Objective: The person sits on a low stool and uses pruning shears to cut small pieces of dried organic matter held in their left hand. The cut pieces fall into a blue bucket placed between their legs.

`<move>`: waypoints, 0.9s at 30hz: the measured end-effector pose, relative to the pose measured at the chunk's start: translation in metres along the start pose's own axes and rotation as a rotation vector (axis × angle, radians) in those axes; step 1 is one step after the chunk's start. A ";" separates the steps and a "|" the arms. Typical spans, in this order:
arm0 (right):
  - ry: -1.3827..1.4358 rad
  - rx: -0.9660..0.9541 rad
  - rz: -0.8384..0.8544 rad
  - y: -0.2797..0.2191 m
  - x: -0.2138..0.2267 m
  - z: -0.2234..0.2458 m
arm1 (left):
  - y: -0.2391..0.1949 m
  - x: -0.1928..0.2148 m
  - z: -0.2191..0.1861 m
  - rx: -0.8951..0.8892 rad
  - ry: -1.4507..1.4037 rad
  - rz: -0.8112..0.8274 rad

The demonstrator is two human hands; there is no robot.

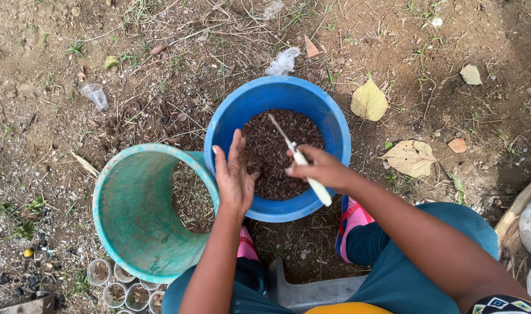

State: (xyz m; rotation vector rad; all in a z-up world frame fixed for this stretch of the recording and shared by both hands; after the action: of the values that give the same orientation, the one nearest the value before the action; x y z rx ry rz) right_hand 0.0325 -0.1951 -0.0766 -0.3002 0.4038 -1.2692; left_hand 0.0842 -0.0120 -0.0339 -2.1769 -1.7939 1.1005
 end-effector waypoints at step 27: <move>0.704 0.099 -0.108 -0.026 0.047 0.065 | 0.108 0.111 0.201 0.627 1.827 0.104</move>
State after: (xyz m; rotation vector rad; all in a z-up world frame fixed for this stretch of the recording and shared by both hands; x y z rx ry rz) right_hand 0.0511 -0.2476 -0.0139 0.2281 0.9280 -1.4766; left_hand 0.0570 -0.0153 -0.2862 -1.5807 -0.3672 -0.4326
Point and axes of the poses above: each hand's wrist, its own y-axis towards the middle knuckle, its own x-axis out of the back of the hand, z = x × y, the point moved 8 cm from there along y, towards the middle knuckle, and after that the axes turned 3 degrees about z, right-handed, at the moved point
